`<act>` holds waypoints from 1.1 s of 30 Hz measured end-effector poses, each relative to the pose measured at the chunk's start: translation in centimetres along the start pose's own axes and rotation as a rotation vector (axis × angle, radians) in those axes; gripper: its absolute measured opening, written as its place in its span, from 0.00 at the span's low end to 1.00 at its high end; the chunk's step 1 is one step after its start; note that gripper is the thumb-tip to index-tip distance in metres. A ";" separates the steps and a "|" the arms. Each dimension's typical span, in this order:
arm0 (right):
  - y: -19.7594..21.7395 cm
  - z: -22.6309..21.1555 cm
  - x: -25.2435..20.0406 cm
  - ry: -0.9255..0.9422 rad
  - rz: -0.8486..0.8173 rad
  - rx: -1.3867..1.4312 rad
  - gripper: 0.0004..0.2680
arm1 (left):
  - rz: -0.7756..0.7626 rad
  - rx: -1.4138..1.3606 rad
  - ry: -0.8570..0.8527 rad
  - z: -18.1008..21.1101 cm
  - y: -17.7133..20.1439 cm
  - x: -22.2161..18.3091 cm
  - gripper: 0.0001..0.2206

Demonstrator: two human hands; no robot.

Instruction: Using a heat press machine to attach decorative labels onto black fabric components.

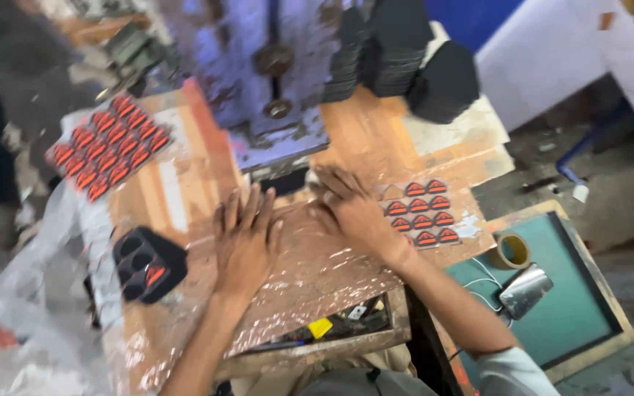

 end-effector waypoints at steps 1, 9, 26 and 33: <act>1.1 1.4 -2.3 -0.018 0.008 -0.022 0.15 | -0.002 -0.011 -0.027 0.1 0.0 0.1 0.23; 6.3 21.8 -25.7 -1.159 -0.216 0.277 0.13 | 0.001 -0.008 0.001 -0.3 0.0 -0.2 0.24; -3.6 5.8 -1.2 -0.762 -0.301 0.772 0.16 | 0.003 -0.020 -0.013 -1.3 -0.2 -1.1 0.27; -6.8 6.9 -0.2 -0.691 -0.174 0.938 0.16 | 0.031 -0.199 0.019 -1.1 1.0 -0.9 0.27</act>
Point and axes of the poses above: each hand's wrist, its own x-axis towards the middle knuckle, its own y-axis out of the back of the hand, z = x × y, the point moved 6 cm from there along x, towards the middle knuckle, and after that the axes turned 13 degrees about -x, right-handed, at the moved point
